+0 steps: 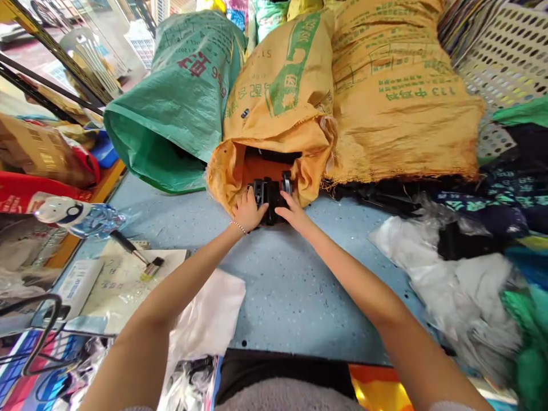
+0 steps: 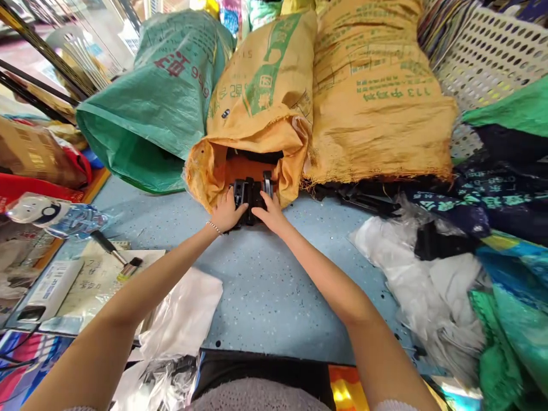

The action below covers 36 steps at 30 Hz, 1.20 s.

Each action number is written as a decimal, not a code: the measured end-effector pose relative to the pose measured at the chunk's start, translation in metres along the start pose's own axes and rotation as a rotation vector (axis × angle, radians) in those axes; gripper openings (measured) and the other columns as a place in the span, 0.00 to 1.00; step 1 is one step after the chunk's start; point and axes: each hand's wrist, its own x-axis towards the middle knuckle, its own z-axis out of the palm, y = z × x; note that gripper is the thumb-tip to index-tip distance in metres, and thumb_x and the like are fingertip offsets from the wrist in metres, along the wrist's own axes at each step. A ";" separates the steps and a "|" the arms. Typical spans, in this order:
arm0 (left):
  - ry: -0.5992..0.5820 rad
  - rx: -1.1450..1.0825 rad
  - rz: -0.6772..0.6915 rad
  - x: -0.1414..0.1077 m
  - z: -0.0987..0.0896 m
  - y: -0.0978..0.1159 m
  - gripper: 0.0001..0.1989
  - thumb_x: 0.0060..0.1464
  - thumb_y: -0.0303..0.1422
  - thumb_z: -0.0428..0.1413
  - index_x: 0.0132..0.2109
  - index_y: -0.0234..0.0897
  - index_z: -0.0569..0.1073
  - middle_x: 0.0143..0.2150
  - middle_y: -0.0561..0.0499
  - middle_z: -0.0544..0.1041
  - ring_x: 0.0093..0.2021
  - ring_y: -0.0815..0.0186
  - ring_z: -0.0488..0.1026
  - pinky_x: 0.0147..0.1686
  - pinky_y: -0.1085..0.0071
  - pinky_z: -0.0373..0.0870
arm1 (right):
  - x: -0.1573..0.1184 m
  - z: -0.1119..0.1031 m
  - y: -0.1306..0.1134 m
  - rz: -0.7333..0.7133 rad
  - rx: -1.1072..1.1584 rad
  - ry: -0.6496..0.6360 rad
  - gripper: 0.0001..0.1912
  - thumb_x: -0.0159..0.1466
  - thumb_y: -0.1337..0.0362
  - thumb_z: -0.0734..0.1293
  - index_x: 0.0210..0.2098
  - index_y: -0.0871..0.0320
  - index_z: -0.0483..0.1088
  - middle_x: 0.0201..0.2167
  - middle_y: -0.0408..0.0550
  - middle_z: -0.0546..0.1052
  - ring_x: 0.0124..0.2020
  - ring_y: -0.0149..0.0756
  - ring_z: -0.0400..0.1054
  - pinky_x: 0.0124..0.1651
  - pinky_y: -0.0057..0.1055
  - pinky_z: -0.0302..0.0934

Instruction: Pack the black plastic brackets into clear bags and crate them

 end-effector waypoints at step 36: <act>-0.320 -1.262 -0.053 -0.235 0.043 0.072 0.21 0.63 0.54 0.53 0.46 0.40 0.69 0.35 0.51 0.77 0.29 0.67 0.76 0.28 0.70 0.72 | -0.298 -0.026 -0.054 -0.278 -0.664 0.013 0.27 0.75 0.44 0.52 0.33 0.55 0.69 0.31 0.51 0.76 0.35 0.41 0.69 0.37 0.36 0.58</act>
